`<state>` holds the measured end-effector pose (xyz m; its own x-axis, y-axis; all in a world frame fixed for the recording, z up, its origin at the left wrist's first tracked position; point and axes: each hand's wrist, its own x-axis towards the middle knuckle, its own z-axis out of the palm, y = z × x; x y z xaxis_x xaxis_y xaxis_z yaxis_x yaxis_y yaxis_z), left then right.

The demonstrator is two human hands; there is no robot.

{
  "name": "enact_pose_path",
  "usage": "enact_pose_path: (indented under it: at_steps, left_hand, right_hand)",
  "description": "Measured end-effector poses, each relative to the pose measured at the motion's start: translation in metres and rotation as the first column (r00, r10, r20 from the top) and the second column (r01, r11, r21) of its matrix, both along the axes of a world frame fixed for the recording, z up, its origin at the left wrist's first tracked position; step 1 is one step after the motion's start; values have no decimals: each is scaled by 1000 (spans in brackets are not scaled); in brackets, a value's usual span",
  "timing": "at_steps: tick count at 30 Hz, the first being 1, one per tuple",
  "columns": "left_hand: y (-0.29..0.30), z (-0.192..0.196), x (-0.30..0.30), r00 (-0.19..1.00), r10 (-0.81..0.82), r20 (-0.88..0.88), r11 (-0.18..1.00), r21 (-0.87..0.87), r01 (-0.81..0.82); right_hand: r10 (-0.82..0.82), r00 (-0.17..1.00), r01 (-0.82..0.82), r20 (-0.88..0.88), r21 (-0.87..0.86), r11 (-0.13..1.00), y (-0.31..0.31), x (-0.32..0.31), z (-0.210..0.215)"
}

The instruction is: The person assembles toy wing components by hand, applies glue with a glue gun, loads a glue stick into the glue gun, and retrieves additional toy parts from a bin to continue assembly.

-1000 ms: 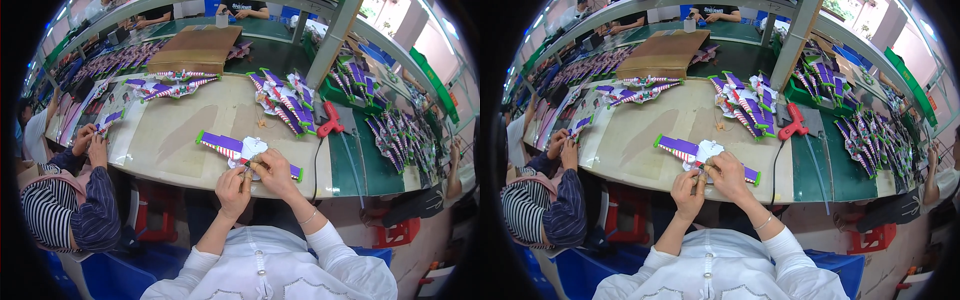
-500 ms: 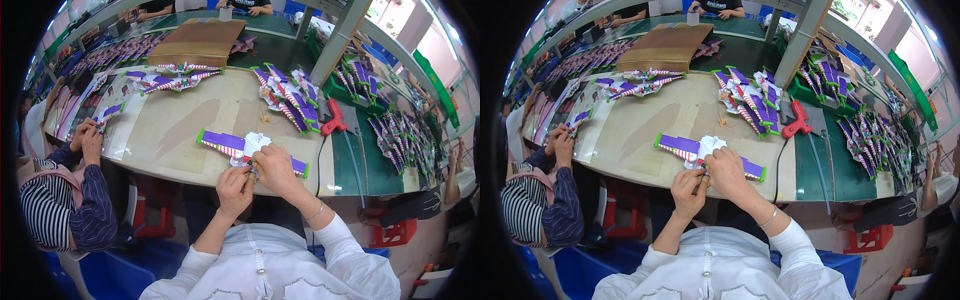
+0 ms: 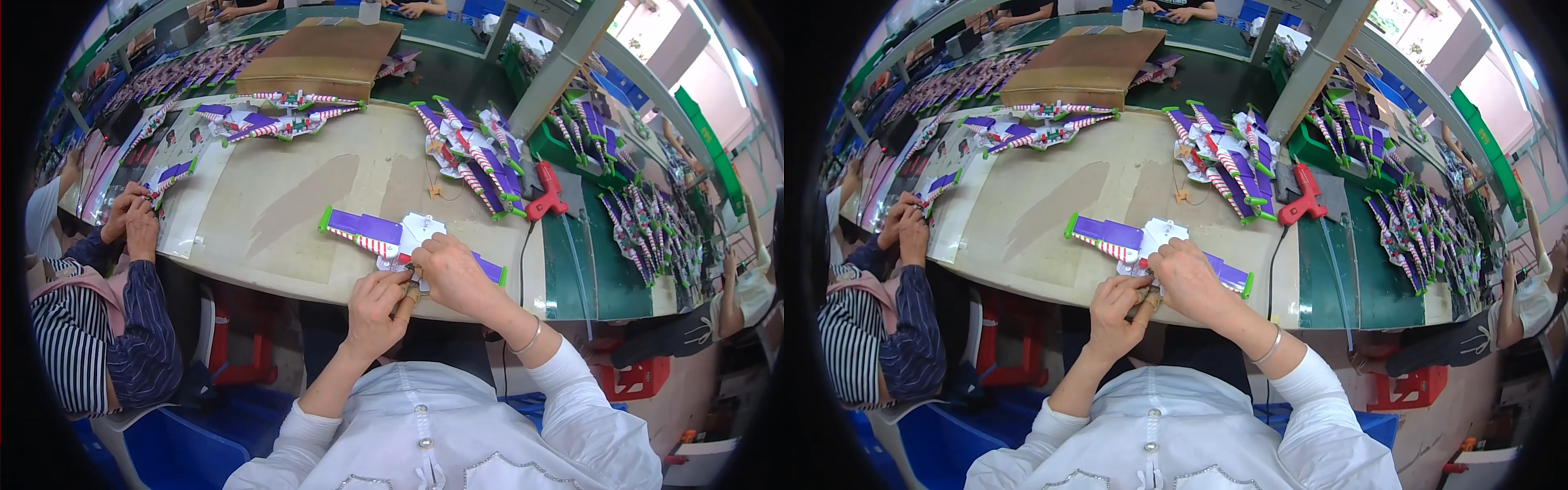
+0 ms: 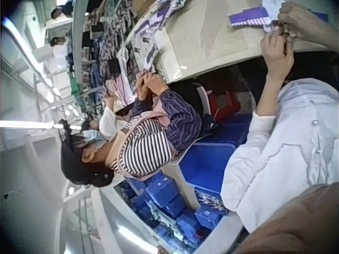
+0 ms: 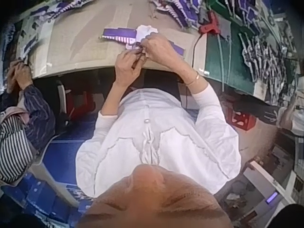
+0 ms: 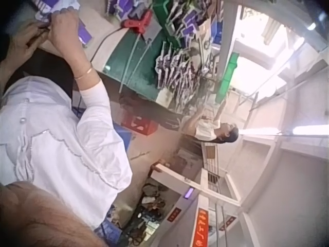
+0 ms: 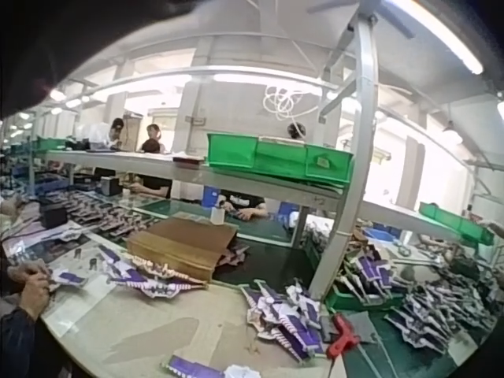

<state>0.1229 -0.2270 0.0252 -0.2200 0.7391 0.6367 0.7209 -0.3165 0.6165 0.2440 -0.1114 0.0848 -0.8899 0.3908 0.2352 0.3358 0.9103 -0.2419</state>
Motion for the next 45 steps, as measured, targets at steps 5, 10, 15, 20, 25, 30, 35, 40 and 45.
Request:
enact_pose_path:
  at_steps: [5, 10, 15, 20, 25, 30, 35, 40, 45]
  left_hand:
    - [1, 2, 1, 1000, 4, 22, 1000, -14, -4]
    - [3, 0, -3, 999, 1, 35, 1000, -15, 0]
    - [0, -9, -5, 973, -7, 231, 998, 62, -8]
    - [21, 11, -9, 936, 268, 228, 957, 45, -285]
    - [35, 2, -2, 947, 321, 23, 947, 6, -322]
    - [41, 3, -3, 927, 376, -4, 926, -45, -376]
    - [41, 5, -5, 945, 320, 61, 942, -123, -311]
    - [39, 4, -5, 956, 276, 99, 945, -211, -251]
    - [41, 5, -4, 967, 241, 84, 946, -244, -215]
  right_hand:
    - [-46, 992, 33, 113, 115, 993, -16, -8, 16]
    - [83, 983, -98, 163, 88, 991, 5, -11, 17]
    - [103, 967, -119, 233, 54, 991, 13, -15, 20]
    - [71, 981, -85, 180, 72, 994, 12, -7, 14]
    - [37, 995, -46, -94, -97, 994, 18, 9, -3]
    - [-9, 972, -70, -236, -326, 943, 26, 14, -12]
    - [91, 968, -121, -233, -118, 986, 29, 9, -20]
    - [138, 972, -146, -190, -30, 989, 31, 4, -22]
    - [138, 980, -148, -141, -60, 987, 28, 2, -15]
